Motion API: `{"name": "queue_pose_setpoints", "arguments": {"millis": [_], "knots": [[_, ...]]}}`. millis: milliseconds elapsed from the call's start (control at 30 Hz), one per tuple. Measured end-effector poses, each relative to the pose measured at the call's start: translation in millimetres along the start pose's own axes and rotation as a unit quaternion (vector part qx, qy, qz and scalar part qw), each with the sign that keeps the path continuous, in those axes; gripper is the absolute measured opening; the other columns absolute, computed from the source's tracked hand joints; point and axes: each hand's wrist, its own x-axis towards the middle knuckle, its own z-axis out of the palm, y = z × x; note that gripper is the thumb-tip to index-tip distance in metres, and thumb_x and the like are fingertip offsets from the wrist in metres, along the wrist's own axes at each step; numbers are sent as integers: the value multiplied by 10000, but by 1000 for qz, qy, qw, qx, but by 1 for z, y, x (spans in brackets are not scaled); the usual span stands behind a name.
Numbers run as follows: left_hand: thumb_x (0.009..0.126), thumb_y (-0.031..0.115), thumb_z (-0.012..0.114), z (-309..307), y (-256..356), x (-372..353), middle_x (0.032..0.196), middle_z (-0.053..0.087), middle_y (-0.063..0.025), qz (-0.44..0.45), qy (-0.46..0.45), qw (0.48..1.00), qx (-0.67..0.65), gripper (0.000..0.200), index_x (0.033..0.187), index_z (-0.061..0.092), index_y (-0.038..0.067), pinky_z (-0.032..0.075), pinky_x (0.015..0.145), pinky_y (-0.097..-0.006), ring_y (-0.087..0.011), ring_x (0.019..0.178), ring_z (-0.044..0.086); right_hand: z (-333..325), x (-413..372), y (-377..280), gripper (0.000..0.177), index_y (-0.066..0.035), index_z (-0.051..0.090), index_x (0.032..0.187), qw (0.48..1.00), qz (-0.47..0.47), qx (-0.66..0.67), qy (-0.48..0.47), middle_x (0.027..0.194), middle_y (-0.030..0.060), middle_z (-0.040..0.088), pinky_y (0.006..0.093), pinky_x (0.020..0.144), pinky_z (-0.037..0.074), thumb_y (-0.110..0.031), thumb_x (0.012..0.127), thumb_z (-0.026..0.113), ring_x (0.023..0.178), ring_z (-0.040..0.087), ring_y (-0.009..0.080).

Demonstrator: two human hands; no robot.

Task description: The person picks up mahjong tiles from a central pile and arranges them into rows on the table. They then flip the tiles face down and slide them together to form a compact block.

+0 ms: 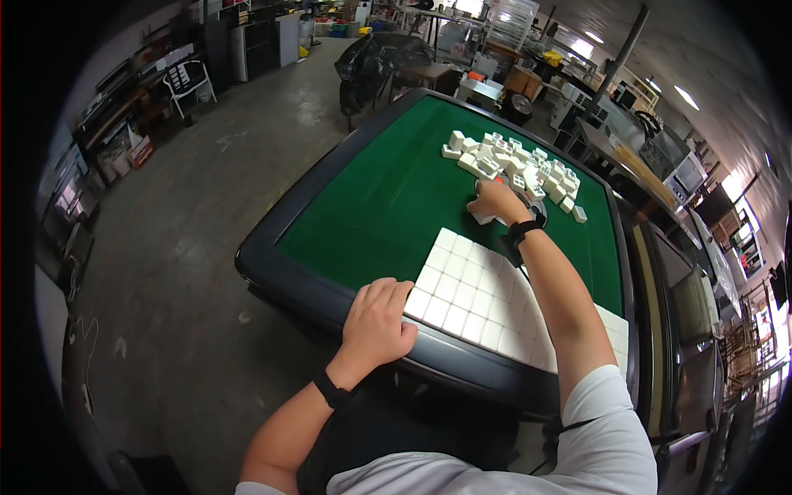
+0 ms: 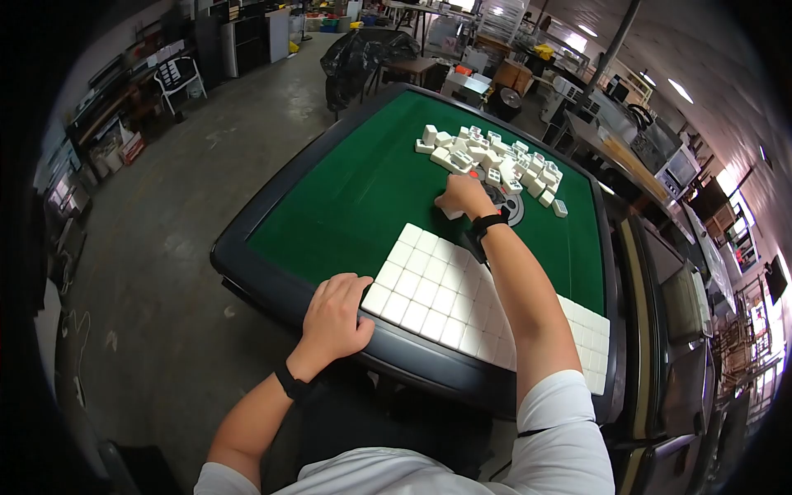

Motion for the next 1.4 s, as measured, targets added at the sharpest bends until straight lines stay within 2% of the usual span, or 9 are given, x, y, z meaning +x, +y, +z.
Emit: {"name": "queue_pose_setpoints", "arguments": {"millis": [100,467,567,733,967,1033,1133,1233,1400], "knots": [[763,122,661,-1,1,-1,1245,691,-235,-2,4,1000,-4,554,1297,657,-27,482,1121,-500,-395,1265,626,-7,-1,3,428,33,806,1035,993,55,43,-95,995,258,800,438,826,618,-350,850,762,925,791,381],[757,116,670,-2,2,0,1190,700,-187,17,19,1000,7,474,1216,669,-6,489,1091,-475,-357,1229,631,-19,-26,5,416,44,819,936,992,66,18,-108,941,232,805,425,847,626,-347,797,800,883,796,371],[758,110,665,1,-1,-3,1223,698,-203,5,12,1000,-6,491,1237,673,7,486,1107,-488,-383,1246,629,-22,-33,4,457,28,801,1078,986,59,-15,-156,1024,230,806,437,867,610,-369,855,768,960,786,370],[758,106,659,0,-1,-4,1216,703,-205,3,23,1000,-10,481,1228,677,4,487,1103,-493,-386,1253,630,-18,-51,39,394,-9,822,1045,999,38,37,12,1062,223,804,456,922,600,-334,840,739,1010,767,390],[755,89,645,0,0,-3,1202,712,-211,13,21,1000,-16,469,1212,682,-8,486,1100,-504,-397,1263,632,-25,-119,137,385,39,798,976,985,126,94,73,963,271,771,483,872,590,-321,855,731,920,746,412],[757,83,630,-2,2,-2,1195,714,-212,15,16,1000,-21,467,1212,684,-9,485,1099,-506,-401,1268,629,-27,-147,159,394,44,789,1000,977,173,104,74,1002,284,751,479,901,583,-318,851,743,991,735,411],[759,73,598,-2,3,-1,1200,709,-218,7,6,1000,-9,489,1232,683,-16,482,1097,-513,-417,1273,623,-18,-184,193,480,6,759,1176,966,214,66,126,1164,260,662,478,1005,555,-358,864,772,1149,670,430],[755,64,590,1,3,-2,1219,704,-225,11,11,1000,10,503,1242,681,-19,481,1099,-519,-428,1276,618,-11,-218,208,480,25,728,1169,967,176,83,167,1233,270,641,476,1010,558,-352,874,771,1106,667,428],[743,52,584,1,7,-1,1204,703,-221,14,1,1000,20,503,1233,676,-21,484,1085,-528,-434,1259,619,-11,-244,216,352,12,711,1145,964,197,105,148,1229,247,631,452,989,566,-170,855,793,1097,668,425]]}}
